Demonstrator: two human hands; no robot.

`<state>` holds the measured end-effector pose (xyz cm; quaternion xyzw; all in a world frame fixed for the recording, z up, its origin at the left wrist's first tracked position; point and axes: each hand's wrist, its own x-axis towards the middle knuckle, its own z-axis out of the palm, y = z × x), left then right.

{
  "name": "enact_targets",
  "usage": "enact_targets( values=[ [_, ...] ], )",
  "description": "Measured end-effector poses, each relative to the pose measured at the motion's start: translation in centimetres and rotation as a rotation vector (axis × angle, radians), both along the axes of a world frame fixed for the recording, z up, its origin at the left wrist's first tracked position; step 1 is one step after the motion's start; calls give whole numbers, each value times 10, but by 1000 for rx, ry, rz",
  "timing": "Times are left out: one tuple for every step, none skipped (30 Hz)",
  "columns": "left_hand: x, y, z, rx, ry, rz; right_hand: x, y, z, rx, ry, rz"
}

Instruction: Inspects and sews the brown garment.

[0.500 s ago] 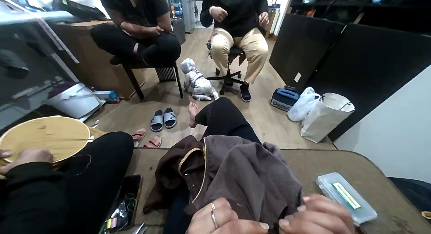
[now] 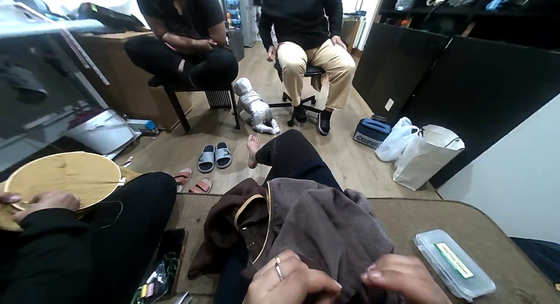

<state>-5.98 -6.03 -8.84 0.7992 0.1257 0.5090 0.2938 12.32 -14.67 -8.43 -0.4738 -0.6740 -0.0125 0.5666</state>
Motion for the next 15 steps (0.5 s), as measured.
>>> enact_targets(
  values=[
    [0,0,1,-3,3,-8,-1,1,1,-35,29,22],
    [0,0,1,0,9,-11,-2,2,1,-61,52,51],
    [1,0,2,8,16,-9,-2,3,2,-77,67,75],
    [1,0,2,18,24,-2,-2,4,2,-90,77,92],
    [2,1,1,24,28,2,-1,4,2,-103,82,104],
    [2,1,1,26,31,2,-1,4,3,-123,87,118],
    [2,0,1,23,36,-1,-1,4,3,-143,95,131],
    [2,-1,1,19,42,-4,-2,3,3,-161,107,146],
    [3,-1,1,16,49,-2,-3,3,3,-175,115,158],
    [3,-2,1,16,54,2,-4,4,3,-184,116,161],
    [4,-2,1,17,58,6,-5,4,2,-185,107,152],
    [4,-3,0,21,63,7,-7,5,1,-180,90,131],
    [4,-4,0,21,70,8,-8,5,1,-167,66,100],
    [4,-5,0,17,76,5,-10,5,0,-150,42,64],
    [5,-5,1,11,78,-1,-12,6,-1,-132,21,33]
  ],
)
